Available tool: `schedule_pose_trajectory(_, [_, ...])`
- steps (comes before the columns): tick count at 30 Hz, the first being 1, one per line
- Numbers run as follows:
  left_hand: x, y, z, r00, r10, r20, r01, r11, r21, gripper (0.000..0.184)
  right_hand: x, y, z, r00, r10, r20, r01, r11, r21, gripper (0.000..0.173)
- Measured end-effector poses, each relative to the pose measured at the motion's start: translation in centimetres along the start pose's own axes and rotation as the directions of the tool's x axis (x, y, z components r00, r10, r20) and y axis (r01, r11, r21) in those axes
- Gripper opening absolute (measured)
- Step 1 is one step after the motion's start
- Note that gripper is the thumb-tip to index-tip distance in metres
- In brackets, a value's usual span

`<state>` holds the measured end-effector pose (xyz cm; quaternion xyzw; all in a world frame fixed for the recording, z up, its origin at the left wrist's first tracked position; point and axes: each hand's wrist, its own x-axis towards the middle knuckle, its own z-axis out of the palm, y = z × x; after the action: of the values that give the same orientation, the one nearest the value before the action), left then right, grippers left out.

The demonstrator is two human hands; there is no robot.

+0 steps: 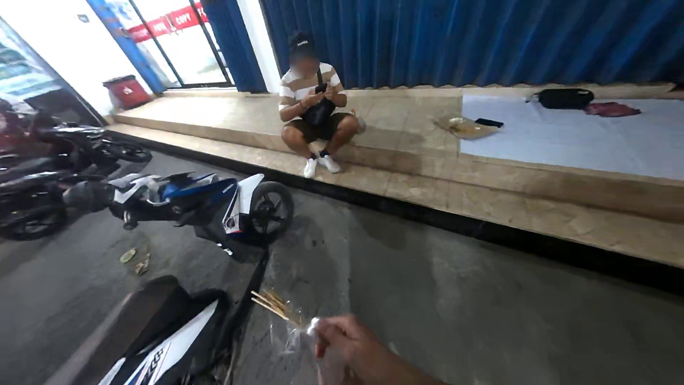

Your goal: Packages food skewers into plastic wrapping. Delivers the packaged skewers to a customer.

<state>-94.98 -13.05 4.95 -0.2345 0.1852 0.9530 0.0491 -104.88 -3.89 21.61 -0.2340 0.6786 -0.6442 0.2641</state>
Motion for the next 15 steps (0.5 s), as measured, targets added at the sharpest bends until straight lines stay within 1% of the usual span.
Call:
schedule_pose_trajectory(1, [2.3, 1.6, 1.3, 1.0, 0.0, -0.019, 0.0, 1.0, -0.025, 0.059, 1.8, -0.4, -1.1, 1.0, 0.008, -0.02, -0.008, 1.0, 0.023, 0.047])
schedule_pose_trajectory(2, [4.6, 3.0, 2.4, 0.999, -0.005, -0.044, 0.004, 1.0, -0.027, 0.063, 3.4, -0.9, -2.3, 0.999, 0.025, -0.034, -0.024, 0.999, 0.038, 0.045])
schedule_pose_trajectory(3, [6.9, 4.2, 3.4, 0.999, -0.018, -0.044, 0.015, 0.997, -0.078, 0.066, 4.8, -1.7, -3.6, 0.998, 0.045, -0.042, -0.044, 0.998, 0.043, 0.041])
schedule_pose_trajectory(4, [9.2, 5.4, 4.5, 0.999, -0.026, -0.03, 0.022, 0.994, -0.109, 0.069, 6.3, -2.5, -4.9, 0.997, 0.053, -0.051, -0.051, 0.998, 0.039, 0.037])
schedule_pose_trajectory(6, [14.1, 7.3, 6.7, 0.997, -0.028, 0.074, 0.039, 0.987, -0.159, 0.069, 9.8, -3.6, -7.7, 0.994, 0.014, -0.105, -0.013, 1.0, 0.013, 0.034])
schedule_pose_trajectory(7, [16.3, 8.1, 7.9, 0.993, -0.04, 0.107, 0.057, 0.986, -0.157, 0.068, 11.6, -3.9, -9.1, 0.99, -0.008, -0.143, 0.009, 1.0, 0.002, 0.034])
schedule_pose_trajectory(9, [20.8, 9.5, 10.9, 0.993, -0.101, 0.063, 0.107, 0.989, -0.103, 0.07, 15.2, -4.2, -12.2, 0.974, -0.025, -0.227, 0.02, 1.0, -0.022, 0.034])
schedule_pose_trajectory(11, [26.0, 10.6, 13.6, 0.984, -0.174, 0.035, 0.176, 0.982, -0.069, 0.069, 19.1, -4.3, -15.7, 0.953, -0.04, -0.299, 0.025, 0.998, -0.051, 0.034])
schedule_pose_trajectory(13, [31.5, 11.1, 16.1, 0.976, -0.217, 0.019, 0.218, 0.975, -0.039, 0.067, 23.1, -4.0, -19.8, 0.936, -0.056, -0.348, 0.031, 0.997, -0.077, 0.033])
schedule_pose_trajectory(15, [37.1, 11.3, 19.2, 0.972, -0.235, 0.003, 0.235, 0.972, -0.017, 0.066, 27.3, -3.9, -24.4, 0.935, -0.059, -0.351, 0.029, 0.995, -0.091, 0.033])
